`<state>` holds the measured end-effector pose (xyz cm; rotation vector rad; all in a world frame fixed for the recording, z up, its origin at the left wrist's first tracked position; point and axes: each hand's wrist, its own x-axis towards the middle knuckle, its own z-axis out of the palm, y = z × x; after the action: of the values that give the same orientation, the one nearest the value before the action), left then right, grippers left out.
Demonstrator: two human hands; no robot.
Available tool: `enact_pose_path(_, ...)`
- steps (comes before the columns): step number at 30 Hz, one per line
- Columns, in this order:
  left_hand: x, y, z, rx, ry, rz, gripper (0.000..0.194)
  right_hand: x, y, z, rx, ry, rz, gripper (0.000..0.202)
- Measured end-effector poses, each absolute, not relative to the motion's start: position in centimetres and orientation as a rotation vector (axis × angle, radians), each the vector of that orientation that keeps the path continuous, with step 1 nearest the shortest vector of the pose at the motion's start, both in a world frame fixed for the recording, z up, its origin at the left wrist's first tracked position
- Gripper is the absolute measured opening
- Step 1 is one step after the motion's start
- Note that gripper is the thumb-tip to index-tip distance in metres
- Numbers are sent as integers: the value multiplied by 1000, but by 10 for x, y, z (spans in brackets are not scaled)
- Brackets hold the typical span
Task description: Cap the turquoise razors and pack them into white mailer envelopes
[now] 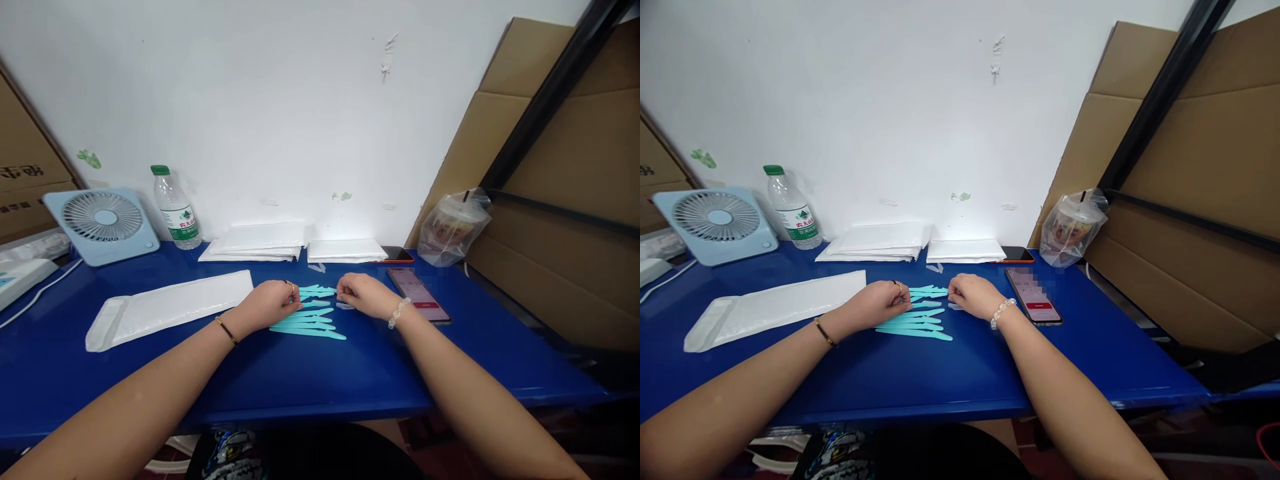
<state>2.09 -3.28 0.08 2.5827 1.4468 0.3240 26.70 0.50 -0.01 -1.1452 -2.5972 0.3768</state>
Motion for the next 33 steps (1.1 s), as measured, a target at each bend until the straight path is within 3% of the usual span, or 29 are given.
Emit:
enact_pose_path(5,23,-34,2,2545,1430,356,31,262,0,1,-1026,-2521,576,23)
enact_pose_path(10,28,-35,-1,2557,1361,373,29,253,-4,1,-934,-2599,620,15)
enact_pose_path(17,22,-34,0,2607,1388,404,34,287,13,7,-1099,-2511,628,21)
enact_pose_path(20,21,-36,-4,2704,1309,425,52,295,19,8,-1157,-2393,484,24)
enact_pose_path(23,22,-40,-8,2762,1144,196,66,296,22,7,-1175,-2354,361,21)
enact_pose_path(26,24,-44,-6,2751,1039,114,63,295,22,5,-1187,-2382,331,20)
enact_pose_path(33,14,-36,6,2619,1292,442,40,298,24,4,-1237,-2364,249,21)
